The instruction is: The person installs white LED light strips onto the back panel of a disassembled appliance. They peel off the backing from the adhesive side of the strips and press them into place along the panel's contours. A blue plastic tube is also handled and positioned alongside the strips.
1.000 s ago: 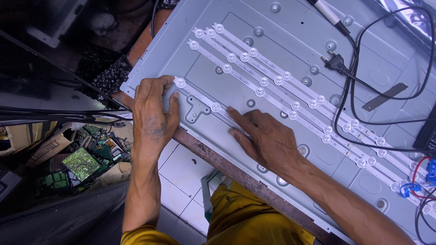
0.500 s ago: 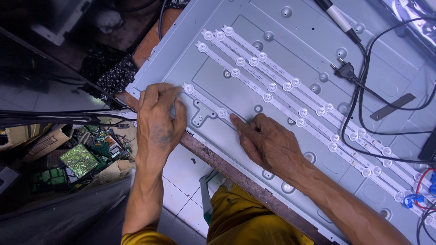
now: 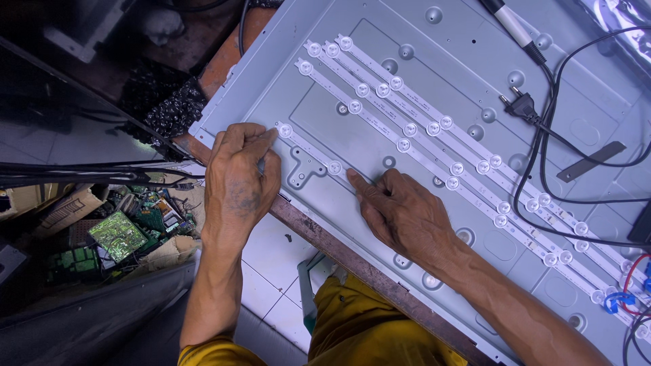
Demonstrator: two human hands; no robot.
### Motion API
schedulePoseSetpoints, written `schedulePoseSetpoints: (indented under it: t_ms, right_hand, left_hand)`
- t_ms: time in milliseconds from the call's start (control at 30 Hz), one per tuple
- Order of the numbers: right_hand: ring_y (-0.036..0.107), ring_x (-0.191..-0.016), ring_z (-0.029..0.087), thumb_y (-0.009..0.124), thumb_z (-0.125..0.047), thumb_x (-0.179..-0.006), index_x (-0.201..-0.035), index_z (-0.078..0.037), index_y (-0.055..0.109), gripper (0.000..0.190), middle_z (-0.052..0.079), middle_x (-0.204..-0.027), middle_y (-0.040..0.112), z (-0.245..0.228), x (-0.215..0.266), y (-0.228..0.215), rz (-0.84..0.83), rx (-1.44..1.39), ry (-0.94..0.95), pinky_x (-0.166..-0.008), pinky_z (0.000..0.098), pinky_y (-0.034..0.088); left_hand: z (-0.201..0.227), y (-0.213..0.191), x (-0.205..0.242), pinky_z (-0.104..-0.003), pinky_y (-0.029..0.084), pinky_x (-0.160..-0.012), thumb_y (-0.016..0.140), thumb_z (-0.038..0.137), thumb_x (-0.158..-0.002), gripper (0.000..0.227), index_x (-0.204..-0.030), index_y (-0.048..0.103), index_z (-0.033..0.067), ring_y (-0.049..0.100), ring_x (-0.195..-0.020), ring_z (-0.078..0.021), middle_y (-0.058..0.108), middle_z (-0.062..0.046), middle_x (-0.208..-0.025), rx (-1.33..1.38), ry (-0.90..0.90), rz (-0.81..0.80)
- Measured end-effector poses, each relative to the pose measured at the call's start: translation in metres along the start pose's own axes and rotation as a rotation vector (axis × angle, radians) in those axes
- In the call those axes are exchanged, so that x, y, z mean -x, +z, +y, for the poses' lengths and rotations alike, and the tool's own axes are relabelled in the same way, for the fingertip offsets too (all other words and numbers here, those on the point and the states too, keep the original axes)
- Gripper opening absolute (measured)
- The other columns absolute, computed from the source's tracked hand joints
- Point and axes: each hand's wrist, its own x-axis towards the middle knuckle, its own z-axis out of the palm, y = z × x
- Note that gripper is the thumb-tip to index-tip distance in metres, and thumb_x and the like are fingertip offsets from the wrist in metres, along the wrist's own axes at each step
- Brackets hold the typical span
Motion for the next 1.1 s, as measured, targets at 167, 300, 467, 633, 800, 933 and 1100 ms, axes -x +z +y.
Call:
schedulePoseSetpoints:
  t_ms: [167, 300, 467, 633, 800, 933, 1100]
  right_hand:
    - [0.057, -0.057, 0.021, 0.059, -0.021, -0.100, -0.108, -0.004, 0.079, 0.028, 0.008, -0.071, 0.051, 0.003, 0.000, 0.005, 0.000, 0.005, -0.012, -0.045, 0.0282, 0.047]
    - [0.056, -0.056, 0.020, 0.060, -0.021, -0.100, -0.102, -0.002, 0.080, 0.028, 0.008, -0.071, 0.051, 0.001, -0.002, 0.003, -0.002, 0.009, -0.008, -0.045, 0.0278, 0.046]
    - [0.058, -0.056, 0.021, 0.058, -0.022, -0.100, -0.110, -0.005, 0.080, 0.030, 0.009, -0.070, 0.053, 0.002, -0.003, 0.004, -0.010, 0.032, 0.001, -0.045, 0.0282, 0.048]
    - [0.058, -0.058, 0.020, 0.057, -0.021, -0.101, -0.115, -0.006, 0.078, 0.030, 0.010, -0.072, 0.054, -0.001, -0.002, 0.002, -0.012, 0.040, 0.011, -0.045, 0.0274, 0.049]
    - [0.062, -0.062, 0.022, 0.059, -0.024, -0.101, -0.122, -0.007, 0.075, 0.031, 0.011, -0.075, 0.057, -0.002, 0.005, 0.001, -0.019, 0.060, 0.073, -0.047, 0.0288, 0.050]
    - [0.064, -0.065, 0.023, 0.061, -0.025, -0.100, -0.120, -0.007, 0.075, 0.030, 0.011, -0.079, 0.061, 0.002, 0.016, 0.003, -0.005, 0.044, 0.116, -0.049, 0.0306, 0.053]
    - [0.063, -0.077, 0.028, 0.064, -0.021, -0.103, -0.130, 0.000, 0.065, 0.034, 0.013, -0.099, 0.062, 0.004, 0.031, 0.000, 0.032, 0.025, 0.041, -0.048, 0.0393, 0.053]
  left_hand:
    - [0.003, -0.002, -0.001, -0.040, 0.055, -0.075, 0.061, -0.002, -0.091, 0.025, -0.106, 0.080, -0.0047, 0.070, -0.093, -0.0348, 0.068, -0.021, -0.099, -0.006, -0.008, -0.025]
    - [0.007, -0.004, -0.003, -0.041, 0.056, -0.077, 0.061, -0.002, -0.091, 0.026, -0.108, 0.080, -0.0047, 0.070, -0.095, -0.0358, 0.069, -0.021, -0.100, -0.021, -0.009, -0.044]
    - [0.007, -0.003, -0.004, -0.039, 0.057, -0.074, 0.058, 0.001, -0.093, 0.030, -0.114, 0.079, -0.0029, 0.070, -0.095, -0.0341, 0.068, -0.019, -0.100, -0.077, 0.025, -0.068]
    - [0.017, -0.009, -0.006, -0.043, 0.057, -0.072, 0.058, -0.002, -0.090, 0.033, -0.115, 0.079, -0.0046, 0.069, -0.094, -0.0364, 0.067, -0.022, -0.102, -0.148, 0.036, -0.104]
    - [0.026, -0.005, -0.013, -0.046, 0.058, -0.067, 0.067, 0.020, -0.086, 0.035, -0.110, 0.081, -0.0011, 0.067, -0.093, -0.0341, 0.066, -0.018, -0.098, -0.295, 0.015, -0.159]
    - [0.039, 0.000, -0.020, -0.045, 0.056, -0.065, 0.073, 0.038, -0.085, 0.047, -0.104, 0.081, -0.0045, 0.065, -0.090, -0.0325, 0.066, -0.020, -0.093, -0.348, -0.006, -0.154]
    - [0.051, 0.008, -0.022, -0.076, 0.041, -0.083, 0.071, 0.090, -0.078, 0.085, -0.079, 0.073, 0.0048, 0.060, -0.105, -0.0352, 0.067, -0.011, -0.102, -0.582, -0.161, -0.286]
